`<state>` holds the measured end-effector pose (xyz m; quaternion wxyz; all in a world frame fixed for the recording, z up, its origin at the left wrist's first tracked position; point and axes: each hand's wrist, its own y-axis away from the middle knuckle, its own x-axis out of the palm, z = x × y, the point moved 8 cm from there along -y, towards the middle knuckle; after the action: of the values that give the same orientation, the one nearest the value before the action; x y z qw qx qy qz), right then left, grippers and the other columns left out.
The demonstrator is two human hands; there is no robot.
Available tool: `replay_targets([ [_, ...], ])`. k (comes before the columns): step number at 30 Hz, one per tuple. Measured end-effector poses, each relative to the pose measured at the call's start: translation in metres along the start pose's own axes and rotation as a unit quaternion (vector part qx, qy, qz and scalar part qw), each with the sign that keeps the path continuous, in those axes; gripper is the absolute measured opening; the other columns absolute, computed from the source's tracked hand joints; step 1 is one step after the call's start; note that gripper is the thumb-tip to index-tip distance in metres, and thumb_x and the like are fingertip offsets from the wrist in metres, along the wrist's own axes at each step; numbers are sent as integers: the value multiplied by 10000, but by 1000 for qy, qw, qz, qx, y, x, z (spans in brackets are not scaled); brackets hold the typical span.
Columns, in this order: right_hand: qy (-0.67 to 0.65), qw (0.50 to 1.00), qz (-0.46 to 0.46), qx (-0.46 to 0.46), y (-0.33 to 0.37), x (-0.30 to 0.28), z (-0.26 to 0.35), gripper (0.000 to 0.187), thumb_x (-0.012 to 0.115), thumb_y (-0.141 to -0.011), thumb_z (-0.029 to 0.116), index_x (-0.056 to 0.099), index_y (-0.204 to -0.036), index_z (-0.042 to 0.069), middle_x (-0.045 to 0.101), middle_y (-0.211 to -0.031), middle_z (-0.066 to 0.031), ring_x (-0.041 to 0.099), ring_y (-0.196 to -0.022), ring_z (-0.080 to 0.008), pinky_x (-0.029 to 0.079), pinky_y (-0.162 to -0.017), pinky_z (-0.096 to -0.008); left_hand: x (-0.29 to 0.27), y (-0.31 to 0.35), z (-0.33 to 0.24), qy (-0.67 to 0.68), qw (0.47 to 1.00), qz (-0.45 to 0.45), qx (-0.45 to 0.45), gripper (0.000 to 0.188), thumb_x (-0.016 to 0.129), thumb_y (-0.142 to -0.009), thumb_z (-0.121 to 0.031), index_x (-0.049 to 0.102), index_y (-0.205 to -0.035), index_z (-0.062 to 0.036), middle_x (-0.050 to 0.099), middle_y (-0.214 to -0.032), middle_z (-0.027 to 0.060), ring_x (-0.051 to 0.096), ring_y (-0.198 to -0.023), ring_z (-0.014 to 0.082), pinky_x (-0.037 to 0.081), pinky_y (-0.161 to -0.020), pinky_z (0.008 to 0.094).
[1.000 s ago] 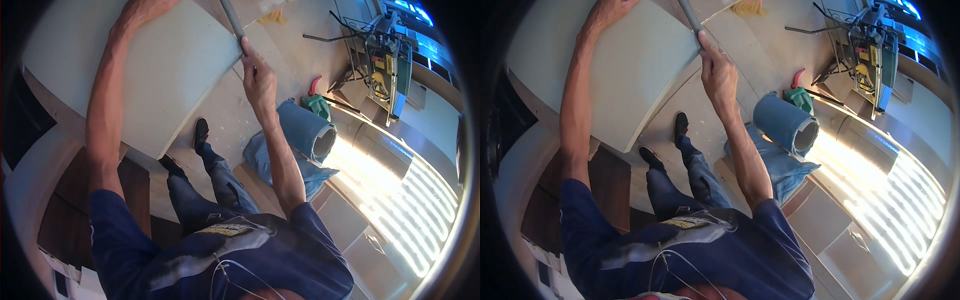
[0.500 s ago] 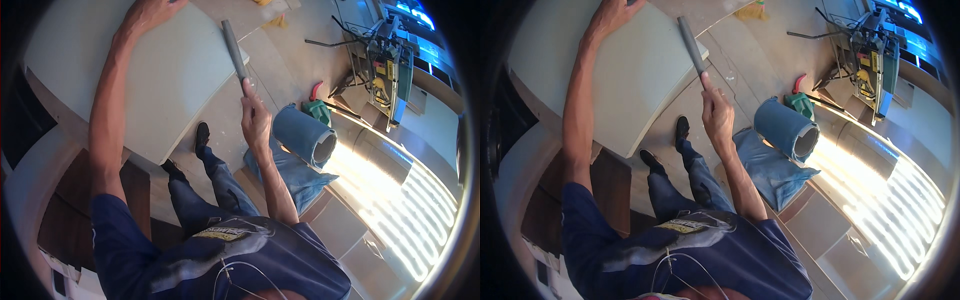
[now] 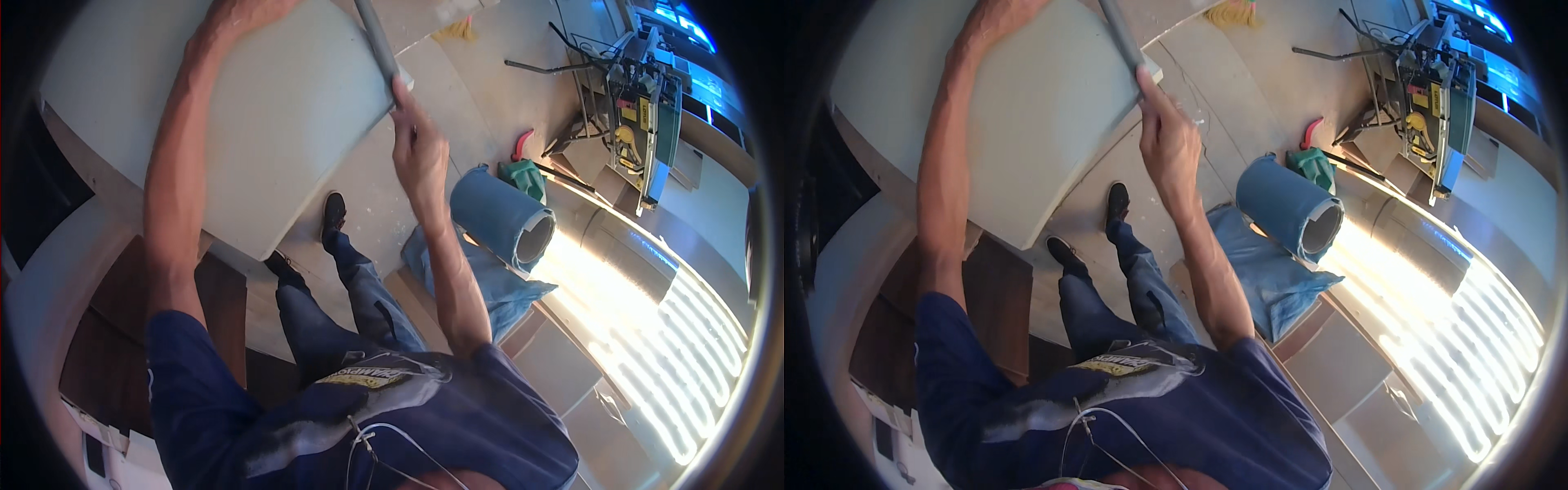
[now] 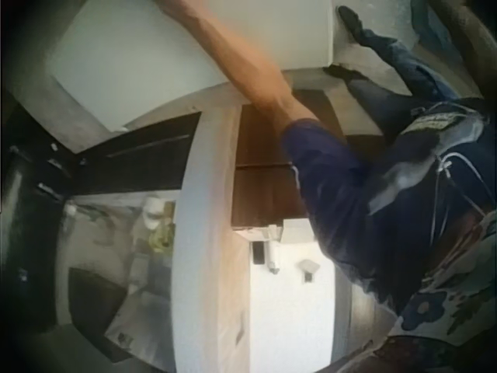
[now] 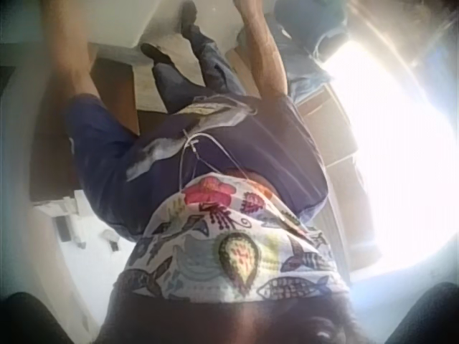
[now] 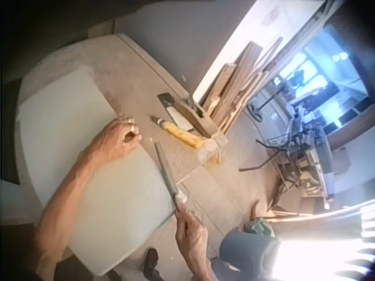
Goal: The person sands the edges of a wooden board using a hand-held sanding block and a file.
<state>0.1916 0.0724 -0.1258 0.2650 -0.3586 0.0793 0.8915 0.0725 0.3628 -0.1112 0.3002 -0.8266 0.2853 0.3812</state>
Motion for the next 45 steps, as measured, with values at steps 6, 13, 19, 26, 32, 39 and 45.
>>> replay_targets([
  [6,12,999,35,-22,36,19,6,491,625,-1005,4,654,-1456,196,644,-809,-181,659,-687,-308,537,-701,-401,-29,22,30,-64,994,-77,33,222,695,-965,-177,693,-924,41,684,-970,183,648,-987,339,497,-968,466],
  [13,0,999,35,-32,7,20,29,517,644,-992,7,649,-1467,210,645,-803,-179,660,-688,-301,527,-676,-411,-34,21,24,-30,997,24,-61,225,693,-971,-180,688,-915,39,680,-971,183,649,-976,331,494,-961,464],
  [19,33,999,29,17,31,12,4,533,648,-981,-9,649,-1467,211,660,-835,-181,661,-699,-303,533,-694,-407,-10,5,8,7,1000,-12,-13,227,697,-964,-189,705,-924,34,682,-967,190,649,-978,353,495,-965,463],
  [26,41,996,78,29,65,21,13,526,629,-994,2,639,-1473,218,628,-788,-165,645,-695,-304,533,-707,-407,-22,16,18,-49,996,-50,63,231,688,-959,-188,718,-952,41,715,-1045,198,661,-1078,363,487,-1024,477],
  [32,36,999,1,-37,-7,8,21,519,640,-1005,24,633,-1480,231,636,-782,-168,659,-681,-301,534,-676,-427,-10,3,12,17,1000,-7,-14,228,687,-958,-184,720,-965,41,706,-1073,209,653,-1097,368,479,-1037,473],
  [39,29,999,28,-5,36,19,18,462,615,-1003,-1,670,-1431,165,676,-833,-179,683,-711,-288,545,-703,-404,-25,11,17,-11,999,12,-46,261,680,-986,-217,718,-973,41,705,-1073,181,657,-1075,344,489,-1012,481],
  [45,55,998,22,14,28,7,11,529,636,-975,-30,654,-1456,190,626,-772,-197,658,-675,-305,525,-674,-406,-7,5,21,1,1000,-23,-17,249,687,-980,-205,708,-979,43,685,-997,184,653,-1007,335,500,-964,460],
])
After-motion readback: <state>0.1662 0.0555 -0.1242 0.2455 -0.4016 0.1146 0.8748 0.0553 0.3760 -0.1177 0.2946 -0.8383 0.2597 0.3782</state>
